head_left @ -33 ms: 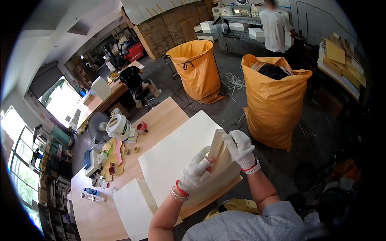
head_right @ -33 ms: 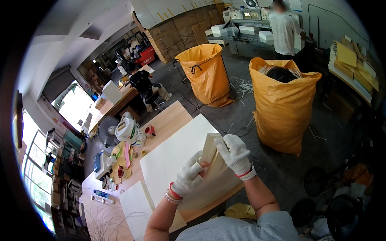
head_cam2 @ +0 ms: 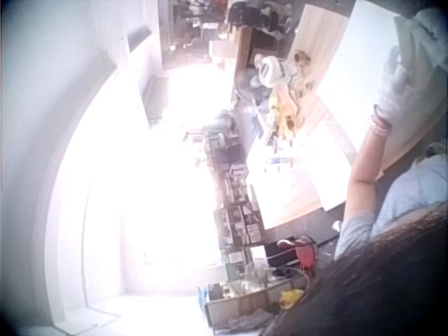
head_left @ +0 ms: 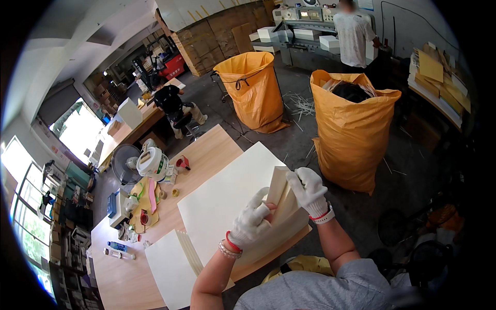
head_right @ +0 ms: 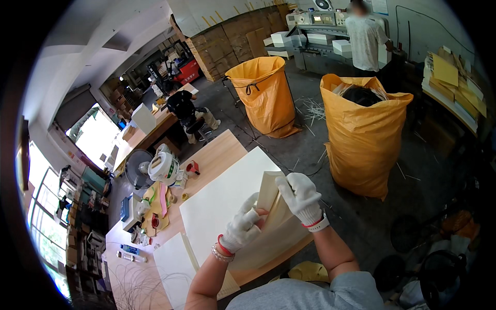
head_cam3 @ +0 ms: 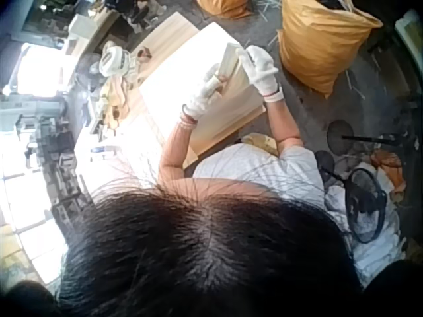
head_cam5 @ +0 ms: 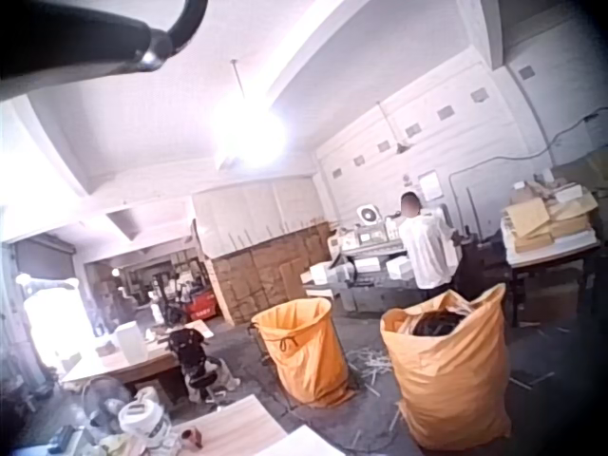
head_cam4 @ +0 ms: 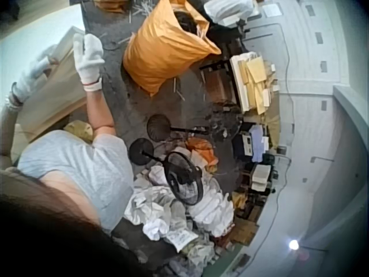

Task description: The person repeatedly picks up stacks of white paper sheets from a table, aligns them, and places them back down. The person wears white gloves and handles the paper by hand without using tools.

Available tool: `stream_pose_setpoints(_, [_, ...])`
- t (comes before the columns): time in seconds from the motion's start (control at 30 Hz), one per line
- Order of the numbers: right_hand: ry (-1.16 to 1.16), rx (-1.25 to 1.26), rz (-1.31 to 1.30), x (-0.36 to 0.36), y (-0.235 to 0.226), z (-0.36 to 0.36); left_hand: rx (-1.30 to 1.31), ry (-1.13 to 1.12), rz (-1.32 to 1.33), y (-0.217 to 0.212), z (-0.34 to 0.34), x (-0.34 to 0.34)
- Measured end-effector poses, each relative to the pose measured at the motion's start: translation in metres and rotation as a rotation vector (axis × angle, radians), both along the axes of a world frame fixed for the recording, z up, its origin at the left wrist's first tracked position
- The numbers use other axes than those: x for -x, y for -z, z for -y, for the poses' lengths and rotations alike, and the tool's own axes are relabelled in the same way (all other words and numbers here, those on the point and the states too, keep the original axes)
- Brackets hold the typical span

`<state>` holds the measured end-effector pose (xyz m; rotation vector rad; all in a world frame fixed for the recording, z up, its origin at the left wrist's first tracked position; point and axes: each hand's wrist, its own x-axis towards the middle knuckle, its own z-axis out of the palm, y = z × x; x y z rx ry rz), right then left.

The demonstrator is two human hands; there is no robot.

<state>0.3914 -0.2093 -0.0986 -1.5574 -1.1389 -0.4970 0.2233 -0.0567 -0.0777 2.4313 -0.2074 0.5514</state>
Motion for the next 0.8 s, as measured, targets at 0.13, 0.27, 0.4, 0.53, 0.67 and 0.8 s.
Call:
stream_pose_setpoints(0.13, [0.023,0.01,0.038,0.0,-0.002,0.001,0.08,-0.067,0.026,0.002,0.008,0.0])
stream_pose_setpoints(0.27, [0.087,-0.002,0.2,-0.002,0.003,0.001,0.113,-0.082,-0.023,0.001,0.007,0.001])
stream_pose_setpoints(0.4, [0.0,-0.051,0.086,-0.002,0.002,0.0,0.009,-0.052,-0.017,0.0,0.005,0.003])
stream_pose_setpoints(0.53, [0.022,-0.026,0.03,0.0,0.0,0.0,0.137,-0.049,-0.092,-0.002,0.007,0.002])
stream_pose_setpoints(0.67, [0.007,-0.06,-0.077,0.001,0.004,-0.003,0.159,-0.003,0.047,0.006,0.005,-0.001])
stream_pose_setpoints(0.8, [-0.013,-0.086,-0.139,0.004,0.0,-0.002,0.089,-0.013,0.014,0.013,-0.003,-0.001])
